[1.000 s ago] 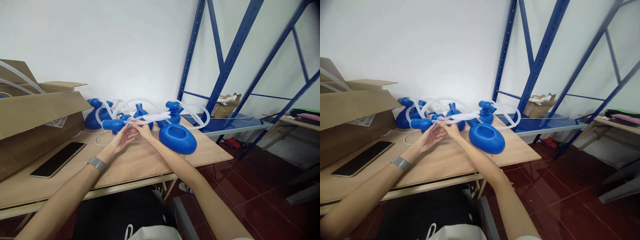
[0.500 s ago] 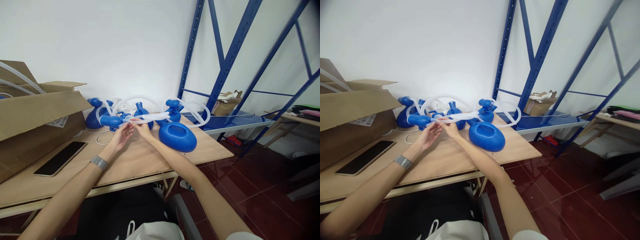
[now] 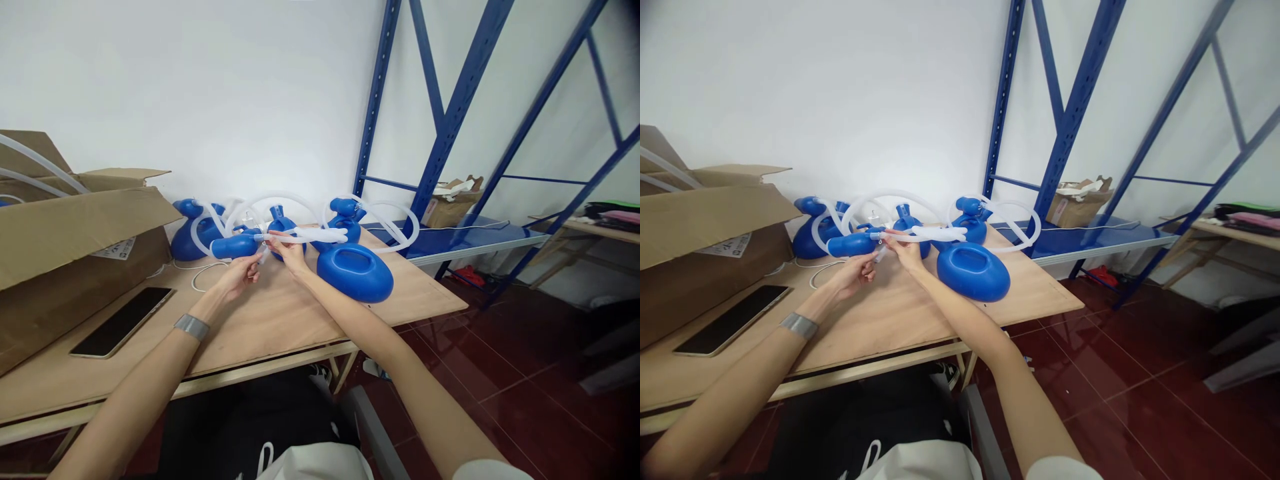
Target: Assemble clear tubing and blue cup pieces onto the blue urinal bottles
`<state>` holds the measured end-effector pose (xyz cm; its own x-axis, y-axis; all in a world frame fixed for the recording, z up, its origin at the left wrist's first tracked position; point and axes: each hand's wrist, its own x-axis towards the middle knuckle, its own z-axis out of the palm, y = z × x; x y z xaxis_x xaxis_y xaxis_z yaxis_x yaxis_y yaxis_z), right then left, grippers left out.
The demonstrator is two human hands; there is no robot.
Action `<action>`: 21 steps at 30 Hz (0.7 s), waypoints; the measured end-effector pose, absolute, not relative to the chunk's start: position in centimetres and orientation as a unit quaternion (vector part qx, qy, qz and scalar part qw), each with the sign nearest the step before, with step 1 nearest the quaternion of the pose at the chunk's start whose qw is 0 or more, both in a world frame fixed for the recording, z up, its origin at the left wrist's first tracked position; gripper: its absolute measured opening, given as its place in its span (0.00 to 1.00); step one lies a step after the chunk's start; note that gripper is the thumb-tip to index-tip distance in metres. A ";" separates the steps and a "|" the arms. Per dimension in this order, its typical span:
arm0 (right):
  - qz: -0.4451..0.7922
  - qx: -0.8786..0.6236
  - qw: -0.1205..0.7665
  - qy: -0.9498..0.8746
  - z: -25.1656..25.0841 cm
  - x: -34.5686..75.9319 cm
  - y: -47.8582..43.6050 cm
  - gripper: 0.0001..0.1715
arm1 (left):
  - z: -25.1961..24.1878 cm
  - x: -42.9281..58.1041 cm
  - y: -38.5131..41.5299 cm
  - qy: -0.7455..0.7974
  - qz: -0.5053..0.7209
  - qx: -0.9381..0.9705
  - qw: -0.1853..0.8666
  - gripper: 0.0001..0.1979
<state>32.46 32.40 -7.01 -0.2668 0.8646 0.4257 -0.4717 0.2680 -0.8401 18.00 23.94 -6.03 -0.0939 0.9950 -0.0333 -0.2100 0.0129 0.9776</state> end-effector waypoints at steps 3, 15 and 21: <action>0.584 -0.164 0.575 -0.550 -7.0 32.5 32.2 0.31 | -6.6 18.4 24.1 0.474 0.589 0.415 0.507 0.27; 0.528 -0.136 0.551 -0.632 -6.6 32.8 31.4 0.23 | -6.1 18.8 23.9 0.402 0.651 0.378 0.521 0.14; 0.515 -0.149 0.550 -0.640 -7.0 32.7 31.3 0.23 | -6.7 18.7 24.3 0.433 0.674 0.419 0.428 0.19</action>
